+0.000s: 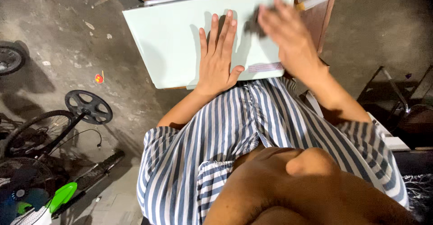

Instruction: The person wipes the inside of a white plastic basket with a dark cloth, then places a green basket on top. They move a small white appliance onto a wooden table and wipe its top and sides with the same cloth.

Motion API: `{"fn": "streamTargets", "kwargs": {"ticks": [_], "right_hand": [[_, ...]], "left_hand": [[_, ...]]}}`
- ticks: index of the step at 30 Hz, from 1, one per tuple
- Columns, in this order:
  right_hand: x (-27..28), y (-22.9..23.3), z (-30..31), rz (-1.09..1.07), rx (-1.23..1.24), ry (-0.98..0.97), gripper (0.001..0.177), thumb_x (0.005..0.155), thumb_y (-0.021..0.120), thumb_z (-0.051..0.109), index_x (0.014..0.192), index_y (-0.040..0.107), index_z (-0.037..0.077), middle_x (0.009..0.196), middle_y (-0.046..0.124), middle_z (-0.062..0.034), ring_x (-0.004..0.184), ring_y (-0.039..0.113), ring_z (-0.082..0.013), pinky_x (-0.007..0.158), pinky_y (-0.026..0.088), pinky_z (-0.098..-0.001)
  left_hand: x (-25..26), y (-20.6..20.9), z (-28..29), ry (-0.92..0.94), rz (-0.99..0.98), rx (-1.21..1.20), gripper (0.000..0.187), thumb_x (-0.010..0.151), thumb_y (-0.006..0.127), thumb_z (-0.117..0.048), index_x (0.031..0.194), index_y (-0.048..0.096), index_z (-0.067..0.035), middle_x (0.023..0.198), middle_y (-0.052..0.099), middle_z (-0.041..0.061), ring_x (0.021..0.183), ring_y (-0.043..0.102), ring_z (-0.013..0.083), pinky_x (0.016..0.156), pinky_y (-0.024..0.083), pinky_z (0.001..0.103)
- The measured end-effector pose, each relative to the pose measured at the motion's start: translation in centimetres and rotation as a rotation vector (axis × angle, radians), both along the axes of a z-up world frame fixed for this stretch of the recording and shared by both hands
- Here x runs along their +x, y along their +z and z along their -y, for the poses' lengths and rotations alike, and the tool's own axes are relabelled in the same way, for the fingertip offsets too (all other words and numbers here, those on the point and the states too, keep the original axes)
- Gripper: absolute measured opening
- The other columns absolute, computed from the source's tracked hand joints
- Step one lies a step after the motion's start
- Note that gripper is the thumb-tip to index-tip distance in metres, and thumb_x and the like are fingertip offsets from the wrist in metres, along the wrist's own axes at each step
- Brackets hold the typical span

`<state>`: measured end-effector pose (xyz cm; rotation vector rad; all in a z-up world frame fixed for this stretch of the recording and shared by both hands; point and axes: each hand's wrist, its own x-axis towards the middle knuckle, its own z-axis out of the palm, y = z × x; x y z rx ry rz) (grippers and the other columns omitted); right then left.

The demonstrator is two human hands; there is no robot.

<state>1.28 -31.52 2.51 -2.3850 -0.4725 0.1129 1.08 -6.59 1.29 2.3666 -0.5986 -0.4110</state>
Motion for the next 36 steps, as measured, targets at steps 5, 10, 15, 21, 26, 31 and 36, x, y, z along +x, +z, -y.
{"fn": "streamTargets", "kwargs": {"ticks": [5,10,15,21,26,31,36], "right_hand": [[3.3,-0.5,-0.6,-0.017,0.070,-0.148,0.047,0.104,0.052,-0.015,0.149,0.061,-0.005,0.155,0.057,-0.0155,0.154,0.042,-0.0324,0.131,0.036,-0.0521],[-1.2,-0.7,0.0,-0.005,0.095,-0.081,0.051,0.100,0.049,-0.019,0.146,0.063,-0.002,0.156,0.057,-0.0140,0.154,0.041,-0.0345,0.131,0.030,-0.0552],[-8.4,-0.8,1.2,-0.157,0.251,-0.103,0.056,0.099,0.050,-0.021,0.145,0.061,0.008,0.156,0.054,-0.0089,0.154,0.038,-0.0332,0.133,0.028,-0.0542],[-8.5,-1.3,0.6,-0.124,0.291,-0.228,0.057,0.100,0.044,-0.020,0.149,0.058,0.007,0.159,0.050,-0.0104,0.157,0.035,-0.0341,0.133,0.025,-0.0527],[-6.2,-2.1,-0.9,-0.061,0.458,-0.357,0.053,0.106,0.042,-0.017,0.153,0.054,0.006,0.163,0.046,-0.0127,0.159,0.033,-0.0340,0.136,0.025,-0.0502],[-9.0,-0.8,0.2,-0.177,0.384,-0.396,0.048,0.105,0.043,-0.016,0.150,0.051,-0.003,0.160,0.047,-0.0196,0.156,0.036,-0.0361,0.132,0.030,-0.0489],[-9.0,-1.2,0.6,-0.039,0.165,-0.335,0.044,0.104,0.045,-0.019,0.145,0.056,-0.008,0.159,0.050,-0.0217,0.156,0.036,-0.0379,0.132,0.028,-0.0514]], "left_hand": [[0.1,0.3,0.0,0.019,0.010,0.014,0.094,0.104,0.009,-0.075,0.169,0.014,-0.008,0.177,0.019,0.011,0.163,0.005,0.0319,0.131,-0.006,0.059],[0.4,0.1,0.1,0.019,0.042,0.028,0.093,0.103,0.009,-0.074,0.169,0.014,-0.008,0.177,0.019,0.010,0.163,0.006,0.0316,0.130,-0.008,0.059],[0.5,-0.1,0.0,0.012,0.067,0.027,0.092,0.104,0.010,-0.074,0.168,0.015,-0.008,0.177,0.019,0.009,0.163,0.006,0.0312,0.130,-0.008,0.060],[0.3,-0.9,-0.2,-0.045,0.181,0.005,0.091,0.104,0.012,-0.074,0.168,0.016,-0.009,0.176,0.018,0.009,0.162,0.005,0.0300,0.130,-0.007,0.059],[0.1,-1.3,-0.4,-0.145,0.241,-0.002,0.090,0.105,0.016,-0.073,0.168,0.019,-0.008,0.176,0.018,0.010,0.167,0.007,0.0318,0.132,-0.001,0.056],[-0.9,-0.5,-1.0,-0.107,0.186,-0.110,0.087,0.108,0.020,-0.070,0.169,0.015,-0.008,0.178,0.016,0.010,0.163,0.005,0.0315,0.134,0.000,0.055],[-1.5,-1.2,-1.1,-0.044,0.190,-0.150,0.088,0.108,0.024,-0.071,0.170,0.009,-0.010,0.178,0.013,0.012,0.163,0.002,0.0345,0.135,0.001,0.055]]}}
